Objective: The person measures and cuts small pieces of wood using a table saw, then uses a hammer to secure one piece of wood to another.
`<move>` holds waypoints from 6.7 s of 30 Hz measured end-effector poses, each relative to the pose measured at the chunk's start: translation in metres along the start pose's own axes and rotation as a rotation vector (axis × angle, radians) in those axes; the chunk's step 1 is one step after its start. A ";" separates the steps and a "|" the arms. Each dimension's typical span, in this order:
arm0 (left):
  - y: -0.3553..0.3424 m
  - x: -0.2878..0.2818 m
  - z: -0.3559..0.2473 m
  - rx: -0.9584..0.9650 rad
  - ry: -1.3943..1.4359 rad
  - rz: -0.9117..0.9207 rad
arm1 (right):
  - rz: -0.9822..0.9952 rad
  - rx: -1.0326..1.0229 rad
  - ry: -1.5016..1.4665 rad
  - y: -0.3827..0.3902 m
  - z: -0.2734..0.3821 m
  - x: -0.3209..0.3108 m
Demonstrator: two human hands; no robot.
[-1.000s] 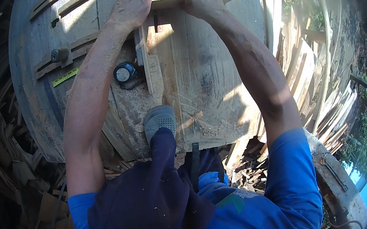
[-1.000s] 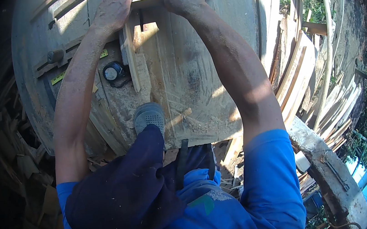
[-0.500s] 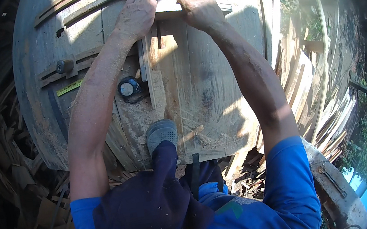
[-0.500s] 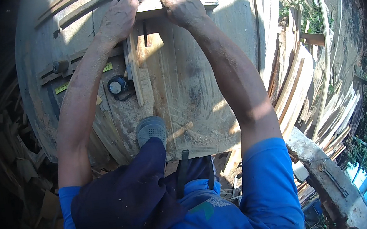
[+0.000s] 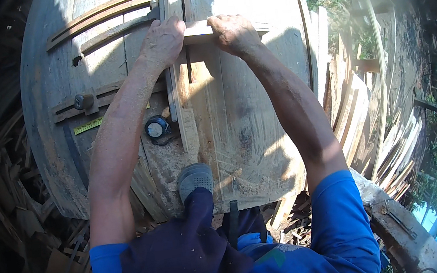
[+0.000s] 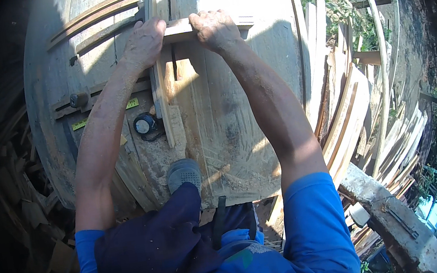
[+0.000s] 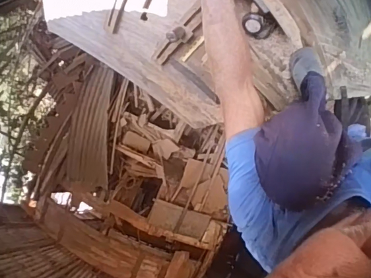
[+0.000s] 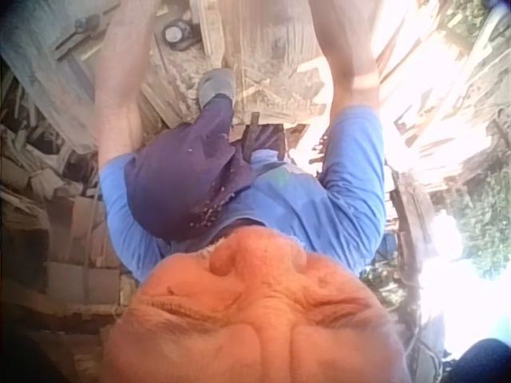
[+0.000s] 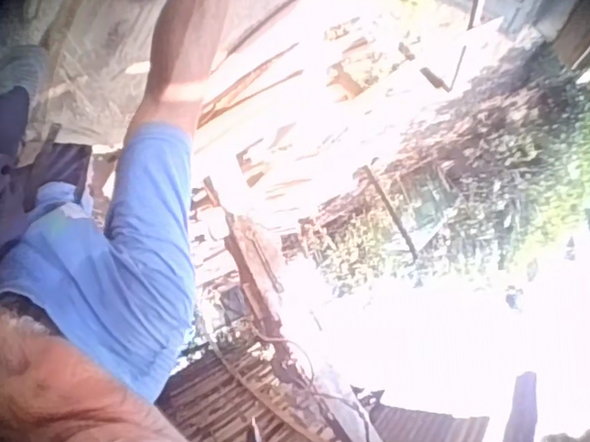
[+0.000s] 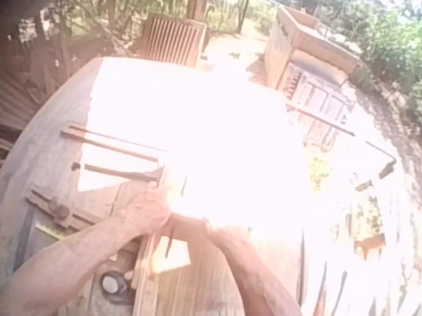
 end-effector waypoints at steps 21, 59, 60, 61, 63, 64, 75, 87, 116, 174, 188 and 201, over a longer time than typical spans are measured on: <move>-0.017 -0.001 0.006 0.019 -0.030 0.010 | 0.228 0.121 0.013 -0.016 -0.018 0.009; -0.083 -0.050 0.066 -0.101 -0.001 -0.190 | 0.081 0.217 -0.001 -0.077 -0.084 0.006; -0.079 -0.055 0.067 -0.110 0.008 -0.202 | 0.065 0.326 -0.016 -0.066 -0.098 0.004; -0.063 -0.077 0.066 -0.084 0.103 -0.348 | 0.150 0.411 -0.053 -0.051 -0.111 0.005; -0.027 -0.118 0.048 -0.023 0.318 -0.547 | 0.270 0.465 -0.119 0.001 -0.144 -0.002; -0.003 -0.128 0.040 -0.005 0.423 -0.637 | 0.391 0.481 -0.194 0.024 -0.153 -0.003; 0.137 -0.033 -0.128 0.273 1.226 0.180 | 0.782 0.680 -1.783 0.256 -0.005 -0.019; 0.191 0.021 -0.142 0.168 1.079 0.108 | 0.732 0.605 -1.445 0.269 0.039 -0.031; 0.155 0.032 -0.075 0.139 0.245 0.043 | 0.288 0.097 -0.099 0.153 0.117 -0.021; 0.101 0.019 -0.070 -0.015 -0.074 -0.068 | 0.296 0.060 -0.043 0.100 0.079 -0.008; 0.092 0.023 -0.071 -0.066 -0.195 0.098 | 0.577 0.303 -0.055 0.122 0.036 -0.007; 0.094 0.015 -0.066 -0.044 -0.014 0.031 | 0.219 0.050 -0.230 0.119 0.030 0.004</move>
Point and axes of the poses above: each hand's wrist, its own y-axis away from the middle knuckle, its own x-axis out of the palm, z = x × y, the point moved 9 cm from there along -y, towards the middle knuckle, and after that the axes turned 13 degrees about z, right-handed, at the moved point
